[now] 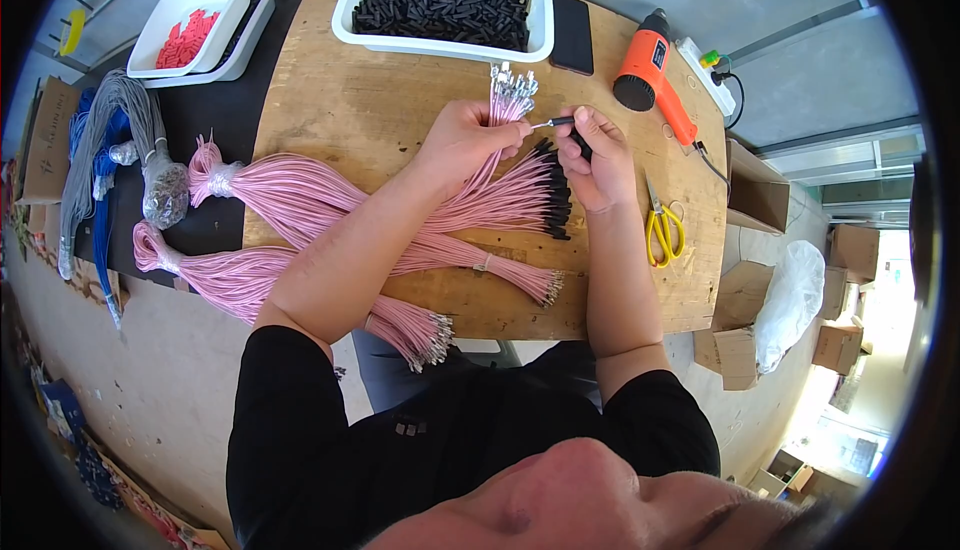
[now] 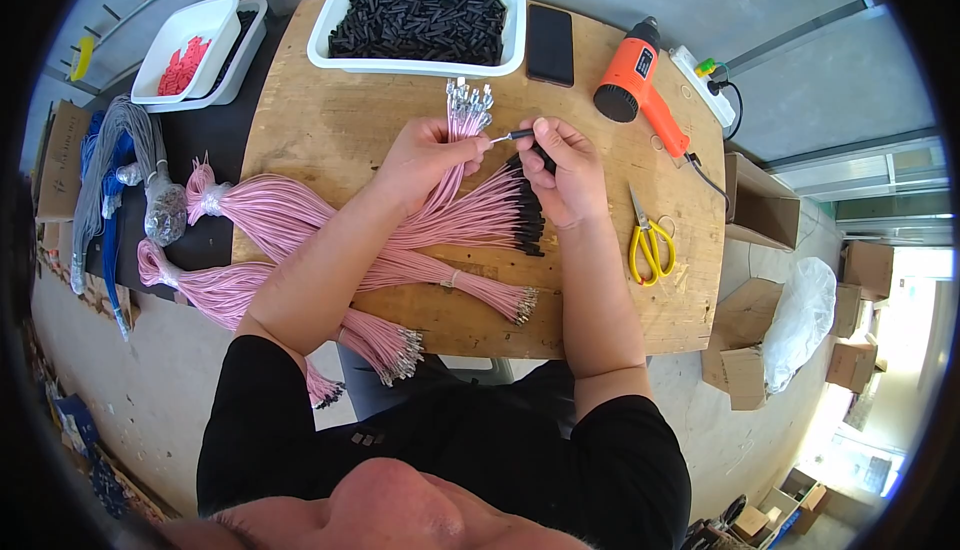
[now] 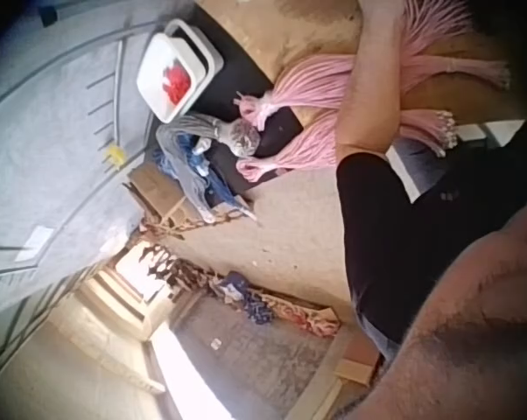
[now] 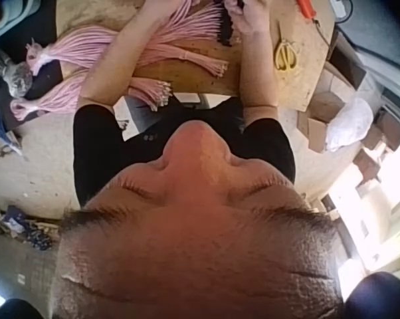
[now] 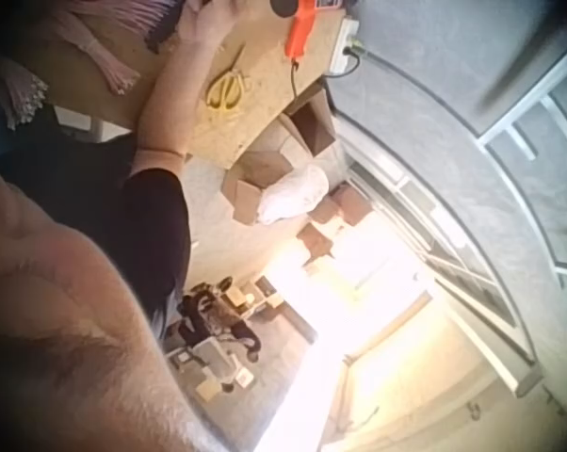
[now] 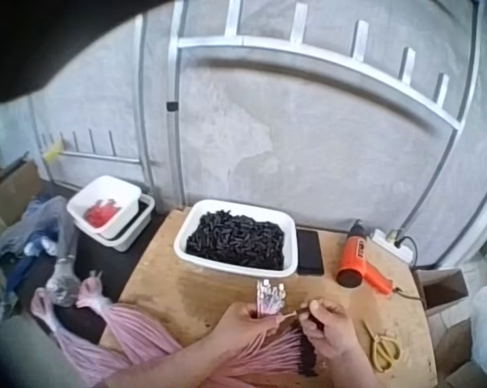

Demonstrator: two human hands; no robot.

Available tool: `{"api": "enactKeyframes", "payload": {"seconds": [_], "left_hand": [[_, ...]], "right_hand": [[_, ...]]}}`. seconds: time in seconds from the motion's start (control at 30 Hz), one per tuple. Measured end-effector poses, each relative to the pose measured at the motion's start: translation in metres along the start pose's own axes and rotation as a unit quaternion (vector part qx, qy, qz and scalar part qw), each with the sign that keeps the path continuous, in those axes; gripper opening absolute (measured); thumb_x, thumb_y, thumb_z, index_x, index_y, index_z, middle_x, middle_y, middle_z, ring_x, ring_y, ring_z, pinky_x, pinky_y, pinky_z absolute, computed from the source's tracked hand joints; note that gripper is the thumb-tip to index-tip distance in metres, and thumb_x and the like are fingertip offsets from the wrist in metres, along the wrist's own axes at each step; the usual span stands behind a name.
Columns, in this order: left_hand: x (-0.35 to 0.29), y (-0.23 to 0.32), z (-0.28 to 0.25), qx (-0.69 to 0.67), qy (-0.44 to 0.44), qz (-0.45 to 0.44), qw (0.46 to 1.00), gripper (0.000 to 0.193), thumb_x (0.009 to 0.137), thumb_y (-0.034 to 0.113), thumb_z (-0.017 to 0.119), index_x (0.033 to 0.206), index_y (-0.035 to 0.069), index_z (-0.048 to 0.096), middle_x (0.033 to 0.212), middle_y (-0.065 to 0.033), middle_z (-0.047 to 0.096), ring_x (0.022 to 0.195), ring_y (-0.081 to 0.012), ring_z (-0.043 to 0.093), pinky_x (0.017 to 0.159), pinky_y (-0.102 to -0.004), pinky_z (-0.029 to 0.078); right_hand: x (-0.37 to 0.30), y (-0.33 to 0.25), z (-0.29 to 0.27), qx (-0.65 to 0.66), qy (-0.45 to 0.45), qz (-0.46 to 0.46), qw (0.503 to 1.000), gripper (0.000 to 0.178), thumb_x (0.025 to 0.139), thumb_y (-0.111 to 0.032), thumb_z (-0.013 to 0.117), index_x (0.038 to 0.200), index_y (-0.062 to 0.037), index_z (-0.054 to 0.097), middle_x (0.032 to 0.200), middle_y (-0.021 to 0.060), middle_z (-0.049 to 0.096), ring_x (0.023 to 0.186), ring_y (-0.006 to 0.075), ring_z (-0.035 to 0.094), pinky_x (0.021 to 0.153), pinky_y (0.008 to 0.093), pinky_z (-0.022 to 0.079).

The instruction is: Manually attaching small black protective caps to the ends of pink wire bundles at a factory assembly bench.

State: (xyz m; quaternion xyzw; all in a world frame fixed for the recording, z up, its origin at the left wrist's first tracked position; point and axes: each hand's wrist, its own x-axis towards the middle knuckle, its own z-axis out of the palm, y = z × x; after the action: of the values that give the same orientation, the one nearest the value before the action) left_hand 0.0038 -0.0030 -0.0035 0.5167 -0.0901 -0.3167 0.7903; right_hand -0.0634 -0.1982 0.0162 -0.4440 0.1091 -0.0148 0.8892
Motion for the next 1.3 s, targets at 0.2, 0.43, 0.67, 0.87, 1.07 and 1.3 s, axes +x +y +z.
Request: {"api": "enactKeyframes", "payload": {"seconds": [0.2,0.43,0.67,0.87,1.07,1.3], "left_hand": [[0.0,0.0,-0.001,-0.001,-0.014,0.0,1.0,0.013,0.086,0.009,0.075,0.092,-0.002,0.069,0.08,-0.0053,0.067,0.069,-0.0103,0.061,0.063,-0.0226,0.049],[0.001,-0.001,-0.001,-0.001,-0.008,-0.007,1.0,0.014,0.086,0.01,0.075,0.093,-0.002,0.07,0.081,-0.0044,0.067,0.069,-0.0098,0.061,0.063,-0.0226,0.049],[0.001,-0.001,-0.002,0.004,-0.01,-0.008,1.0,0.014,0.087,0.01,0.075,0.093,-0.001,0.07,0.081,-0.0041,0.067,0.07,-0.0099,0.061,0.063,-0.0225,0.049],[0.001,-0.001,-0.001,0.009,-0.004,-0.012,1.0,0.014,0.087,0.01,0.075,0.093,-0.001,0.07,0.081,-0.0043,0.067,0.07,-0.0099,0.062,0.064,-0.0226,0.05],[0.0,-0.001,0.0,0.005,-0.003,-0.007,1.0,0.013,0.087,0.01,0.075,0.094,0.0,0.07,0.084,-0.0047,0.068,0.071,-0.01,0.061,0.064,-0.0232,0.05],[0.001,-0.005,0.001,-0.002,-0.008,0.009,1.0,0.017,0.088,0.008,0.073,0.101,-0.002,0.071,0.085,-0.0033,0.069,0.07,-0.0081,0.059,0.063,-0.0229,0.048]], "right_hand": [[0.001,0.002,-0.002,-0.018,-0.03,0.019,0.999,0.02,0.097,-0.015,0.063,0.102,0.0045,0.063,0.084,0.0075,0.064,0.062,0.0081,0.047,0.044,0.0164,0.03],[0.0,0.002,0.0,-0.025,-0.029,0.021,0.999,0.019,0.096,-0.014,0.064,0.103,0.0045,0.064,0.083,0.0078,0.065,0.062,0.0077,0.048,0.044,0.0165,0.03],[-0.001,0.001,0.004,-0.022,-0.03,0.032,0.999,0.02,0.096,-0.014,0.064,0.103,0.0051,0.064,0.086,0.0104,0.067,0.062,0.0078,0.048,0.044,0.016,0.03],[-0.001,0.0,0.002,-0.015,-0.03,0.037,0.999,0.019,0.096,-0.012,0.063,0.103,0.0055,0.064,0.086,0.0113,0.068,0.062,0.0077,0.048,0.044,0.0158,0.03],[0.001,-0.001,0.0,-0.024,0.0,0.0,1.0,0.017,0.095,-0.011,0.063,0.102,0.0049,0.065,0.085,0.0091,0.066,0.062,0.0079,0.049,0.044,0.0163,0.032],[0.005,-0.011,-0.015,0.036,0.023,-0.053,0.998,0.017,0.095,-0.009,0.063,0.105,0.0041,0.064,0.088,0.0071,0.063,0.066,0.0077,0.05,0.047,0.0162,0.033]]}}
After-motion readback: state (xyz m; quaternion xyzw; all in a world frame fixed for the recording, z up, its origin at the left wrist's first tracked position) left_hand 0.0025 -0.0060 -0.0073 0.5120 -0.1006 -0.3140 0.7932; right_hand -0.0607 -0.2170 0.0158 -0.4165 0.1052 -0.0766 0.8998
